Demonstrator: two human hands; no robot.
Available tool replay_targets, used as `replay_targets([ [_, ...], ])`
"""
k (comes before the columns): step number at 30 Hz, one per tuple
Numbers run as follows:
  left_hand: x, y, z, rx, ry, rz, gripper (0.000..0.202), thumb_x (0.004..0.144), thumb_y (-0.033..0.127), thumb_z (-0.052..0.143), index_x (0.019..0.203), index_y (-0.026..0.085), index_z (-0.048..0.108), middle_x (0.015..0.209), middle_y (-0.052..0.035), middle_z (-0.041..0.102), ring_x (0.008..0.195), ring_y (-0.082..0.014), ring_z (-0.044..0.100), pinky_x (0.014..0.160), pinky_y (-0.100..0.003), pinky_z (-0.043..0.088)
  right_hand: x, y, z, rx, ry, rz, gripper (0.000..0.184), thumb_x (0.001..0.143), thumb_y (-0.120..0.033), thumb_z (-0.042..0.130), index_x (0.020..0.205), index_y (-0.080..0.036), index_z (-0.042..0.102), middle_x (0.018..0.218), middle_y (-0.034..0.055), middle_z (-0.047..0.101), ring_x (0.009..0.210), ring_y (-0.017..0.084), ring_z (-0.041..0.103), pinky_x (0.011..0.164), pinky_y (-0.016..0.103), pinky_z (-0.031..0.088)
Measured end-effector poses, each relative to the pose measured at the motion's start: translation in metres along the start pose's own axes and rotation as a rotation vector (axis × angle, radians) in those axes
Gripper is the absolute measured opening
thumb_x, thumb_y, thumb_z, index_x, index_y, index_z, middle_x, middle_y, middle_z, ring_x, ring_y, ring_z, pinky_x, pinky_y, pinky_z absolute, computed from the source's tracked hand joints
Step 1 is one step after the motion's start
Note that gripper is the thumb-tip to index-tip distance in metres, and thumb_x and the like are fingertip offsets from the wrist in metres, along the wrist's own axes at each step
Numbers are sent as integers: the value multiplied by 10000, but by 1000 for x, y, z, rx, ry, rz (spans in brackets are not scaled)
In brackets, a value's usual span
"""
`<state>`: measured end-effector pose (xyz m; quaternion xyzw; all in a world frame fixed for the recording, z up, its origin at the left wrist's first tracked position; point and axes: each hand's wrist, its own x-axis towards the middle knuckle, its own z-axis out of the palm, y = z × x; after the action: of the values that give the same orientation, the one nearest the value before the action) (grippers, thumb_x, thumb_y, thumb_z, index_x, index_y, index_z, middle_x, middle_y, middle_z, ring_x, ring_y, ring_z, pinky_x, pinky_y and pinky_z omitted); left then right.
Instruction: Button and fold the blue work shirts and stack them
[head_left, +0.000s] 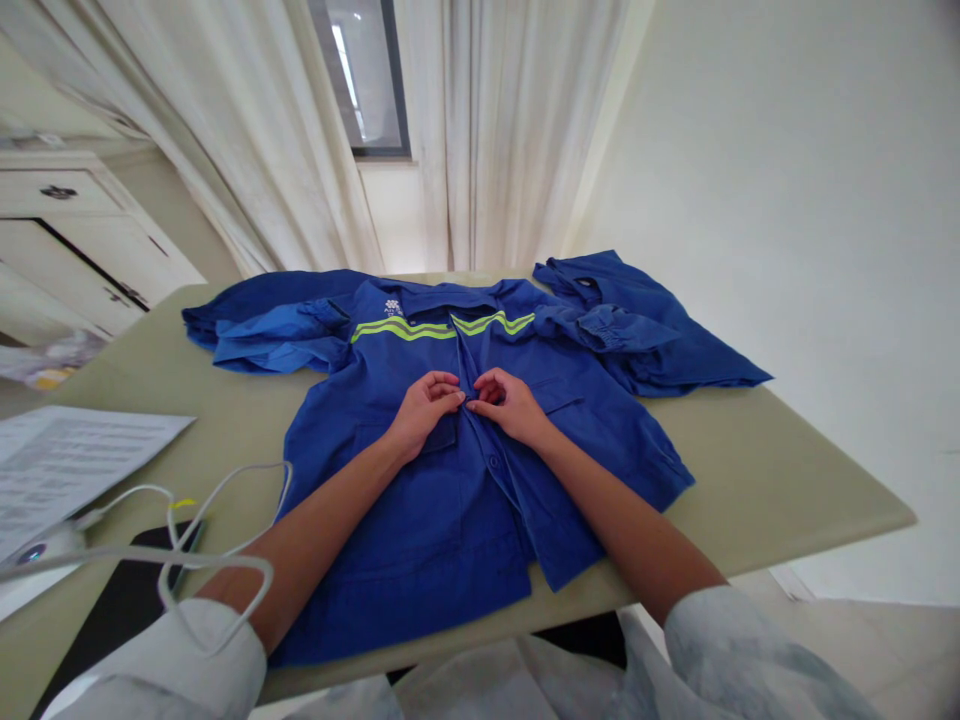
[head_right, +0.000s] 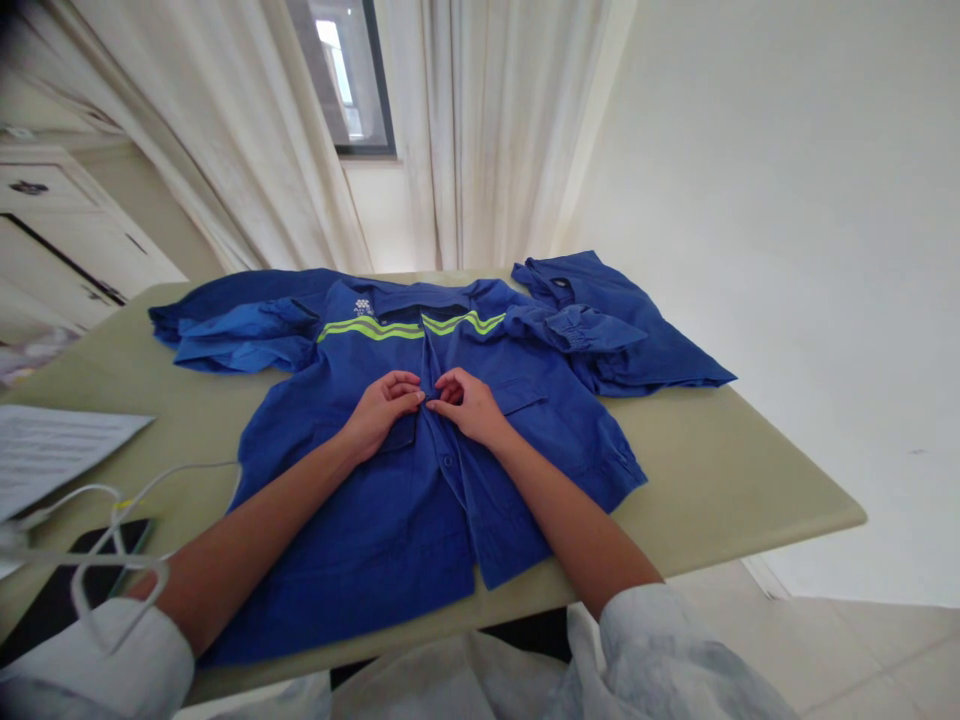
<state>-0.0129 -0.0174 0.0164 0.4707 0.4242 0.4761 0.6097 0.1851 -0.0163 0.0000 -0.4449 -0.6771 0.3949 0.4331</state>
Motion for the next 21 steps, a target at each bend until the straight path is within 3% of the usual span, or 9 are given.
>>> replay_targets([
  [6, 1, -10, -2, 88, 8, 45, 452, 728, 437, 865, 1027, 182, 641, 781, 12, 703, 669, -118, 661, 716, -274, 567, -8, -13, 3, -252, 18, -191, 169, 894, -253, 717, 1059, -221, 701, 921, 18, 655, 748, 149, 613, 705, 274, 501],
  [9, 2, -14, -6, 206, 17, 75, 353, 873, 435, 721, 1117, 196, 629, 953, -39, 738, 700, -134, 703, 727, -312, 603, -8, -16, 4, -381, 57, -158, 107, 879, -184, 675, 972, -221, 711, 893, 12, 650, 731, 147, 602, 709, 271, 480],
  [12, 12, -7, -13, 612, -27, 138, 276, 897, 326, 683, 1144, 206, 662, 1034, -89, 746, 780, -199, 728, 776, -379, 609, -2, -15, 6, -456, 55, -81, 84, 923, -211, 634, 864, -216, 694, 820, -1, 641, 726, 147, 588, 707, 264, 444],
  [15, 34, 10, -17, 1145, -87, 307, 205, 858, 254, 711, 1053, 205, 750, 1079, -144, 747, 1064, -326, 698, 996, -486, 540, 3, -14, 8, -512, 41, -24, 216, 950, -371, 686, 807, -212, 661, 790, -6, 630, 721, 143, 565, 678, 258, 403],
  [17, 51, 18, -17, 1333, -92, 402, 263, 871, 228, 675, 1115, 215, 773, 1243, -156, 723, 1223, -365, 627, 1080, -513, 483, 4, -14, 10, -548, 30, 1, 229, 881, -418, 772, 862, -217, 663, 802, -14, 630, 724, 148, 562, 662, 257, 385],
  [19, 66, 19, -16, 1383, -85, 431, 375, 905, 188, 600, 1246, 237, 748, 1366, -127, 691, 1273, -341, 602, 1096, -491, 475, 4, -13, 10, -554, 33, 16, 195, 866, -330, 758, 1013, -229, 678, 815, -23, 640, 736, 159, 578, 678, 263, 399],
  [21, 75, 14, -15, 1375, -71, 420, 423, 938, 172, 535, 1314, 242, 717, 1387, -109, 690, 1258, -312, 616, 1085, -462, 484, 4, -11, 8, -526, 50, 21, 325, 886, -187, 644, 1208, -231, 659, 832, -21, 660, 766, 175, 608, 730, 278, 439],
])
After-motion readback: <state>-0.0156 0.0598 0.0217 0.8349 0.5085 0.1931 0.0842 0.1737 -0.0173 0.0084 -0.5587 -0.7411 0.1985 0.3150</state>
